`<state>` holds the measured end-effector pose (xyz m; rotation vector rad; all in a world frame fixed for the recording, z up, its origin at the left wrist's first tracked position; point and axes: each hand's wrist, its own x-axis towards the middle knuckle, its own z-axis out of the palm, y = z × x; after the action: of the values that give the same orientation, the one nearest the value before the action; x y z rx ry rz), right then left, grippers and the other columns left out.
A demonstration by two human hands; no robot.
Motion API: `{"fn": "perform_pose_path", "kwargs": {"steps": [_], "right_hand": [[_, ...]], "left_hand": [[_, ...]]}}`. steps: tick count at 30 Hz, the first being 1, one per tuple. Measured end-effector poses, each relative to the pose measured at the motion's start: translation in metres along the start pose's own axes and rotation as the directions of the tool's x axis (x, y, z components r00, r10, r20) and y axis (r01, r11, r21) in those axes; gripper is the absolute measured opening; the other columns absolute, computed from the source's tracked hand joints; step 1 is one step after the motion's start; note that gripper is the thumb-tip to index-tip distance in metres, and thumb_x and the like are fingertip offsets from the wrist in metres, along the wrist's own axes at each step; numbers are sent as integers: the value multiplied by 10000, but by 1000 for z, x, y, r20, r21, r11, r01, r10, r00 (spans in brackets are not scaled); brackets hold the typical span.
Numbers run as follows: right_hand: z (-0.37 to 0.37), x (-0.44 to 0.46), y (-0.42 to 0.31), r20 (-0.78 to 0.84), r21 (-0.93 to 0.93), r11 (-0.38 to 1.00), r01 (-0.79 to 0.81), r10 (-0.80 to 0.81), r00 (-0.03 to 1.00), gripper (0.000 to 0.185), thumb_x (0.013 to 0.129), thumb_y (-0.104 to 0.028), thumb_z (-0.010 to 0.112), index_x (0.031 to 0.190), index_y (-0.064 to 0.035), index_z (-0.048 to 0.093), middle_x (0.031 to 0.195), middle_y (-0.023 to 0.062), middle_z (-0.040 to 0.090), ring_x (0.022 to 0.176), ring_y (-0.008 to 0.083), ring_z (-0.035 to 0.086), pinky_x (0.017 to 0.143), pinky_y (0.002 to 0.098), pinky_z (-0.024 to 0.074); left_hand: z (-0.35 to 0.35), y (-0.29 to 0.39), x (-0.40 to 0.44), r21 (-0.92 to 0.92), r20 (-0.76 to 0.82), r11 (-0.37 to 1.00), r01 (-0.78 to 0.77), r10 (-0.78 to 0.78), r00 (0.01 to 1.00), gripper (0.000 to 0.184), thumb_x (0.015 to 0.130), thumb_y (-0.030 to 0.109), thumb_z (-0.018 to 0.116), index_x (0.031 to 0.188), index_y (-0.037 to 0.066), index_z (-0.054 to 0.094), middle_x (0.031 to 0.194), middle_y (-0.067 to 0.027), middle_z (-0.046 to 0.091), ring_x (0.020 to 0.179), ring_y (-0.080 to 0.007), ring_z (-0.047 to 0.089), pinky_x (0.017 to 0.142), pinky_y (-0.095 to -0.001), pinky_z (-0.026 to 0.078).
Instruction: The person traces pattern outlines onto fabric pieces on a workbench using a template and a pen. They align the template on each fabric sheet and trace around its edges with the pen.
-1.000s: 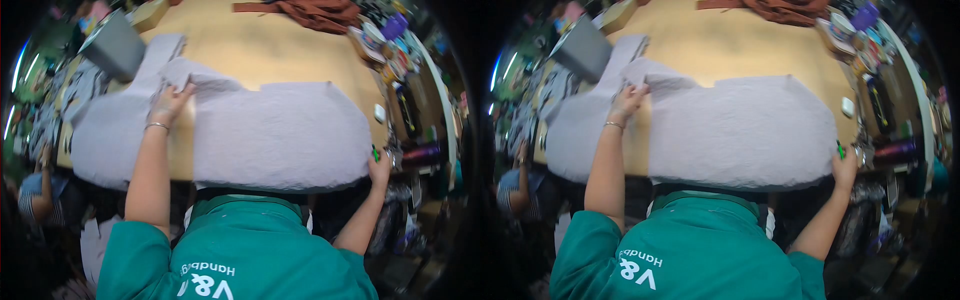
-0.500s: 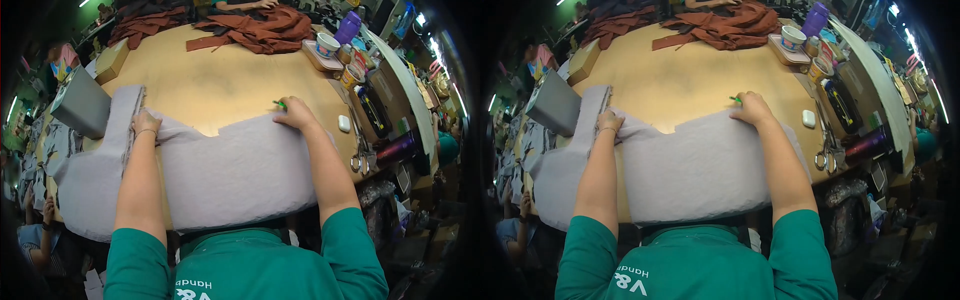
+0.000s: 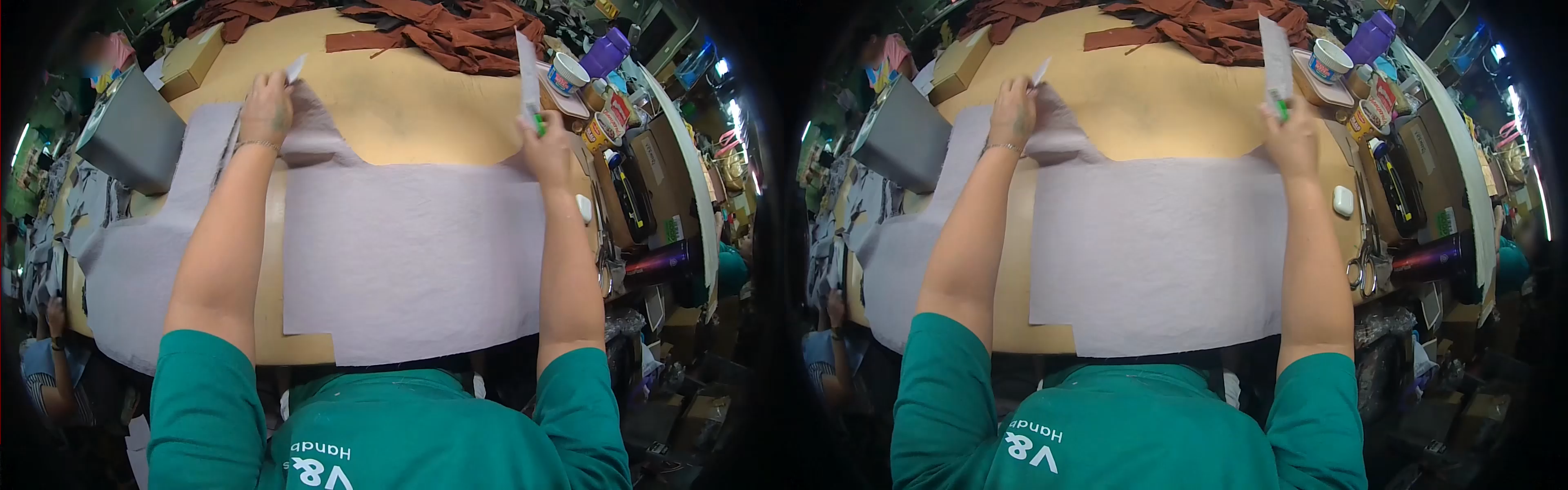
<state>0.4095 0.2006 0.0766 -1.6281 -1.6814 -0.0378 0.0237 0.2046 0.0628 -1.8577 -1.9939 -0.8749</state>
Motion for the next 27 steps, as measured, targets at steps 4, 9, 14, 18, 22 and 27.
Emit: {"fn": "perform_pose_path", "kwargs": {"steps": [4, 9, 14, 18, 22, 27], "right_hand": [[17, -23, 13, 111, 36, 999, 27, -31, 993, 391, 714, -334, 643, 923, -24, 530, 723, 194, 571, 699, 325, 565, 657, 371, 439], [4, -45, 53, 149, -55, 988, -145, 151, 977, 259, 755, -239, 600, 903, -33, 546, 780, 202, 579, 737, 326, 567, 680, 366, 433], [-43, -75, 90, 147, -174, 981, -85, 112, 983, 193, 781, -80, 517, 963, -20, 546, 871, 200, 567, 824, 349, 542, 728, 380, 418], [-83, -114, 109, 122, -292, 939, -184, 227, 966, 198, 783, -81, 512, 951, 17, 549, 918, 209, 549, 875, 359, 512, 753, 392, 400], [-89, -136, 101, 133, -318, 909, -268, 322, 937, 189, 780, -81, 517, 918, 43, 550, 922, 209, 547, 895, 348, 504, 759, 377, 403], [-85, -158, 82, 91, -233, 950, -209, 235, 968, 174, 781, -50, 498, 926, 29, 551, 839, 185, 535, 857, 335, 517, 735, 369, 420]], "left_hand": [[8, 24, -6, 28, -43, 1000, -5, 7, 999, 403, 790, 264, 543, 1157, 158, 413, 1189, -123, 403, 1050, -317, 434, 799, -480, 399], [2, 43, -72, 116, 295, 985, 128, -157, 943, 493, 805, 384, 505, 1237, 183, 380, 1333, -129, 263, 1237, -323, 209, 886, -603, 249], [-21, 54, -111, 171, 535, 958, 229, -286, 795, 490, 821, 463, 434, 1249, 229, 388, 1376, -116, 190, 1280, -314, 111, 930, -639, 129], [-28, 44, -114, 209, 554, 943, 257, -331, 764, 495, 824, 494, 396, 1269, 281, 352, 1387, -99, 164, 1285, -311, 90, 933, -645, 105], [-21, 34, -98, 251, 564, 935, 250, -352, 747, 522, 815, 526, 384, 1282, 300, 322, 1399, -87, 132, 1288, -309, 76, 930, -649, 104], [-24, 34, -87, 310, 525, 934, 180, -326, 786, 573, 802, 557, 376, 1304, 299, 276, 1406, -83, 111, 1293, -305, 51, 925, -650, 120]]}}
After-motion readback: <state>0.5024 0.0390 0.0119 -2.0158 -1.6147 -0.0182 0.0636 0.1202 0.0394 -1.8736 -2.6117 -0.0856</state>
